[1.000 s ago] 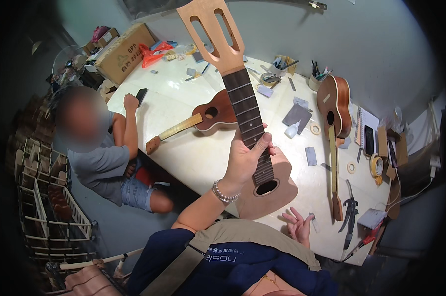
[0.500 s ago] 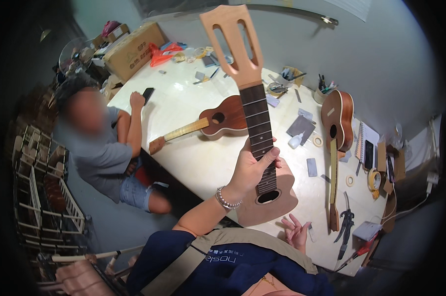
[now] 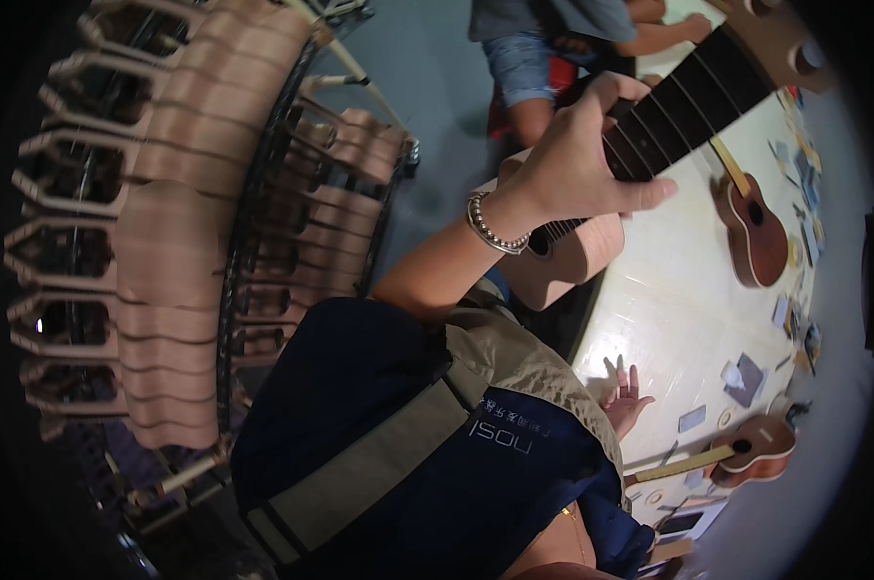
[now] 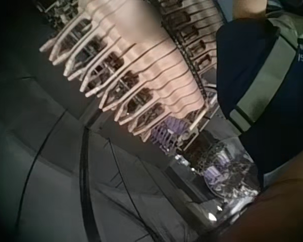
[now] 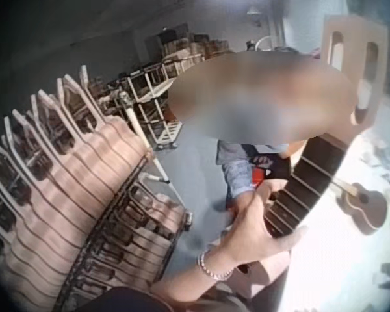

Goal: The person sands the body and neck of a wooden guitar with sandpaper, applies glue to the neck joint, and sands the glued area. The person then picks up a finished guitar and scrapes its surface with a small tool.

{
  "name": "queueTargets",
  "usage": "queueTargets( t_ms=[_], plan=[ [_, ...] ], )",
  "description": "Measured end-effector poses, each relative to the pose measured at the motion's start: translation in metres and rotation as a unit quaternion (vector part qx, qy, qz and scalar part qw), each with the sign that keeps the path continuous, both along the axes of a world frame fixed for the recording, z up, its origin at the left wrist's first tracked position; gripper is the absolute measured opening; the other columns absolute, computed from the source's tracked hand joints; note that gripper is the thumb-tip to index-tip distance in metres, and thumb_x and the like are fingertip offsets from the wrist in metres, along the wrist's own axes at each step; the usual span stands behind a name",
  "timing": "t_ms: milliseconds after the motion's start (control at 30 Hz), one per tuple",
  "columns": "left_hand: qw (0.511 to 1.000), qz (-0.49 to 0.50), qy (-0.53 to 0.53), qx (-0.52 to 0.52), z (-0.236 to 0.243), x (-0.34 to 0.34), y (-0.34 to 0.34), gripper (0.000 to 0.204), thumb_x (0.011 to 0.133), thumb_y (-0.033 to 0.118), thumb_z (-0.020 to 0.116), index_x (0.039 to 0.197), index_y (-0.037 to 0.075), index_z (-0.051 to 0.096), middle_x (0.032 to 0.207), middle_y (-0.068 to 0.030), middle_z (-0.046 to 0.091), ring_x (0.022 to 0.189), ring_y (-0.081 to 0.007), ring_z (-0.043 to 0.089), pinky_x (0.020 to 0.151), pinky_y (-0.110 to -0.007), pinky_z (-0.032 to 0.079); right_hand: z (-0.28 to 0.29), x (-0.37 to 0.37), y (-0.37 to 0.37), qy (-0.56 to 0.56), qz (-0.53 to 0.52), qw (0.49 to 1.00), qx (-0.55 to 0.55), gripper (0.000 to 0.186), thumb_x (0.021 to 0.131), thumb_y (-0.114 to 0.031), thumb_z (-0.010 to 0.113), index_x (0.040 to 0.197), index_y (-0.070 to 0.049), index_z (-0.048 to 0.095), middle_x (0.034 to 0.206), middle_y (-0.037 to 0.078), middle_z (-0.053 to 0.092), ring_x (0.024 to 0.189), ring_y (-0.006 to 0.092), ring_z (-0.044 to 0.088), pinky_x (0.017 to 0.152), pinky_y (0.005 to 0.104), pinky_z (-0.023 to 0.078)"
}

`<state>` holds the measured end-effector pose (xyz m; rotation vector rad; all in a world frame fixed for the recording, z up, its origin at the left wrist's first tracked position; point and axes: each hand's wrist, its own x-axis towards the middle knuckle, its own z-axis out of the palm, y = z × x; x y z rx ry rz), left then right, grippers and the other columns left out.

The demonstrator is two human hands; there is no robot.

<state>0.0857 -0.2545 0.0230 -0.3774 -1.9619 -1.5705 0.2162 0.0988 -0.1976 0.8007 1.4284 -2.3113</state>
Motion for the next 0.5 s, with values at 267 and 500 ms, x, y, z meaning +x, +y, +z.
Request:
queueTargets(
  t_ms=[267, 500],
  plan=[
    [0.908, 0.397, -0.113, -0.071, -0.093, 0.076, -0.107, 0.037, 0.074, 0.016, 0.065, 0.098, -0.003, 0.043, 0.076, -0.0168, 0.059, 0.073, -0.0290, 0.061, 0.061, -0.033, 0.047, 0.021, -0.073, -0.046, 0.104, 0.104, 0.989, 0.021, 0.070, 0.089, -0.059, 0.029, 0.129, -0.002, 0.041, 0.108, 0.009, 0.054, 0.062, 0.0084, 0.044, 0.055, 0.0174, 0.036],
    [0.878, 0.431, -0.152, 0.144, -0.205, 0.124, -0.208, 0.046, 0.074, 0.024, 0.073, 0.096, -0.001, 0.040, 0.086, -0.0178, 0.055, 0.086, -0.0210, 0.058, 0.073, -0.031, 0.045, 0.018, -0.050, -0.150, 0.000, 0.178, 0.982, 0.066, 0.055, 0.094, -0.048, 0.032, 0.122, -0.003, 0.047, 0.099, 0.005, 0.059, 0.058, 0.0066, 0.044, 0.054, 0.0175, 0.037]
  ],
)
